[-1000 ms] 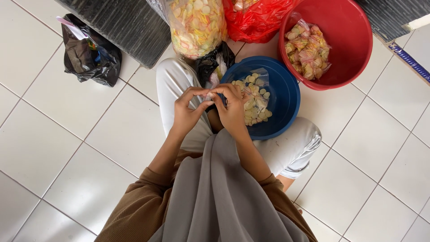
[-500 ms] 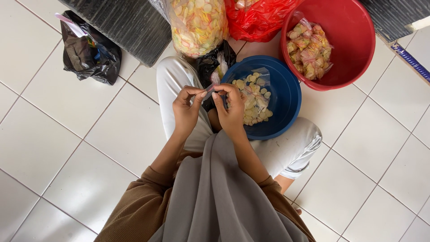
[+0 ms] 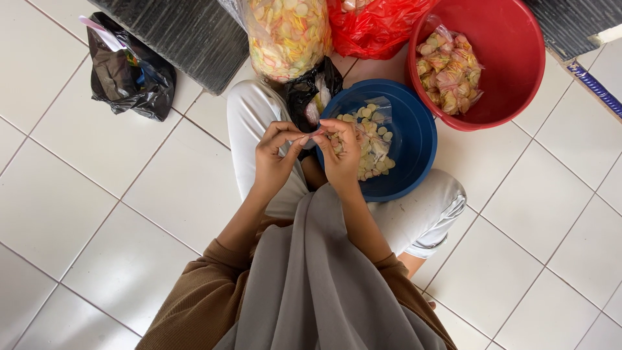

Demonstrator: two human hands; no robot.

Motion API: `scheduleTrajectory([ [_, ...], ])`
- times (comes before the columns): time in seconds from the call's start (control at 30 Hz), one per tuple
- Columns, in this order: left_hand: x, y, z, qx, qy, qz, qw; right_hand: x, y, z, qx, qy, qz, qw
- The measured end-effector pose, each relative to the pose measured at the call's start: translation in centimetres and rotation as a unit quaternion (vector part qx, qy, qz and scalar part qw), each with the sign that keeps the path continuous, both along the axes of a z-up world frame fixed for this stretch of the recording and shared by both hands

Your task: Packaging small crackers into individual plastic bags while sitting on the floor

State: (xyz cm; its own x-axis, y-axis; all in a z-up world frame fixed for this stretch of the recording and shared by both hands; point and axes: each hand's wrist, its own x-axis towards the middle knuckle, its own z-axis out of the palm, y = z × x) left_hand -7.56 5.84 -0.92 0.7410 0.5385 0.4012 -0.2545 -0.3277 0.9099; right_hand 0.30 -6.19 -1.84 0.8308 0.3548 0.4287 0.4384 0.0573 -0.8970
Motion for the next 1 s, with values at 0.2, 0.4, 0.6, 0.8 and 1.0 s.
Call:
scheduleTrajectory([
  [0.2, -0.3, 0.4, -1.8, -0.004, -0.015, 0.023, 1.0, 0.2, -0.7, 2.1, -0.058, -0.13, -0.008, 0.99],
  [0.4, -0.3, 0.1, -0.8, 0.037, -0.019, 0.027, 0.999, 0.2, -2.0, 3.5, -0.171, -0.292, -0.034, 0.94],
  [0.6, -0.2, -0.3, -1.7, 0.088, -0.026, 0.045, 0.995, 0.4, -2.2, 4.6, -0.287, -0.367, -0.054, 0.883],
  [0.8, -0.1, 0.1, 1.1, 0.092, 0.011, -0.164, 0.982, 1.1, -2.6, 2.5, -0.191, -0.274, 0.041, 0.942],
  [1.0, -0.9, -0.3, 2.0, 0.107, 0.124, -0.241, 0.957, 0.9, -3.2, 3.6, -0.214, -0.288, 0.093, 0.929],
])
